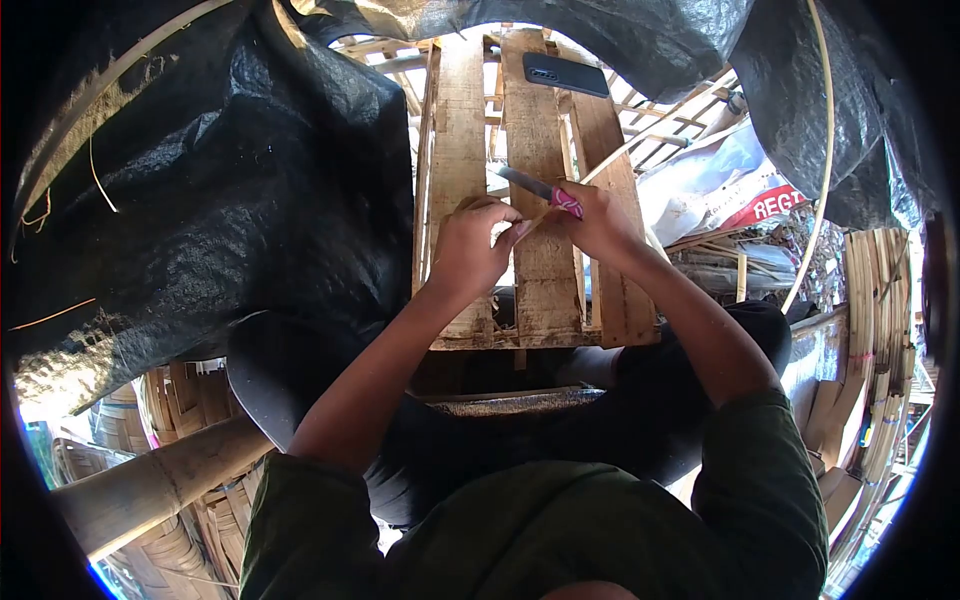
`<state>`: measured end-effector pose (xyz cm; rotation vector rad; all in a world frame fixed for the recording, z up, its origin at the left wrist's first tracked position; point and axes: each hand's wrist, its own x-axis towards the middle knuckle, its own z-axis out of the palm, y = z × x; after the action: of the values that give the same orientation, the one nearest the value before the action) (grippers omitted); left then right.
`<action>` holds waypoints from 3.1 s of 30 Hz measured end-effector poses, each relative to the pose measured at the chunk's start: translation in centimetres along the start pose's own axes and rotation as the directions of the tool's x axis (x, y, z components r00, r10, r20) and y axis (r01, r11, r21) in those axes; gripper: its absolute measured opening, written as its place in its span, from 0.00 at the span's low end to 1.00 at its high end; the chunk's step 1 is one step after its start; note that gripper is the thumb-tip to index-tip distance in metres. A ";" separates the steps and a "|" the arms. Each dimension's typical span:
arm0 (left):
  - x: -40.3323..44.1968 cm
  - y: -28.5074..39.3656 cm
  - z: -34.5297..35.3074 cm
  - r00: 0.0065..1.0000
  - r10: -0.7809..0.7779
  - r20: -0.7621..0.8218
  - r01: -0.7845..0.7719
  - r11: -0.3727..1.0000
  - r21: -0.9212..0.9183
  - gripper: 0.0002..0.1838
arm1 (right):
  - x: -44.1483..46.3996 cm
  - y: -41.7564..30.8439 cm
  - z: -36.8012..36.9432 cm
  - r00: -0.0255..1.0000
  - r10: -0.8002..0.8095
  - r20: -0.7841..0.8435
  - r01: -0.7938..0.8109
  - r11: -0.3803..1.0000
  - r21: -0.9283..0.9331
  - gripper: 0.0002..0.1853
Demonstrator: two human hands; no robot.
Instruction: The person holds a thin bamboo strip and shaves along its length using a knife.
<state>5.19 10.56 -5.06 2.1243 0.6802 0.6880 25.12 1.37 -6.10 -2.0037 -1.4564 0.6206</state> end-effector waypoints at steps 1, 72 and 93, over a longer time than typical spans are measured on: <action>0.0 -0.1 0.1 1.000 -0.006 0.017 0.006 1.000 0.029 0.05 | -0.1 0.0 0.1 1.000 -0.002 -0.009 0.002 1.000 -0.011 0.15; -3.5 3.5 -4.4 0.966 0.125 0.228 -0.195 0.927 0.319 0.02 | -0.2 0.8 2.1 0.992 -0.124 0.013 0.124 0.990 -0.070 0.12; -0.7 -1.4 -10.5 0.920 -0.393 0.007 0.384 0.902 0.196 0.31 | -0.6 -1.0 1.1 0.988 -0.149 0.042 0.151 0.987 -0.054 0.11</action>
<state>-2.61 16.21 -0.66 2.0762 1.1452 0.3630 23.53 1.19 -6.20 -1.9127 -1.6473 0.5613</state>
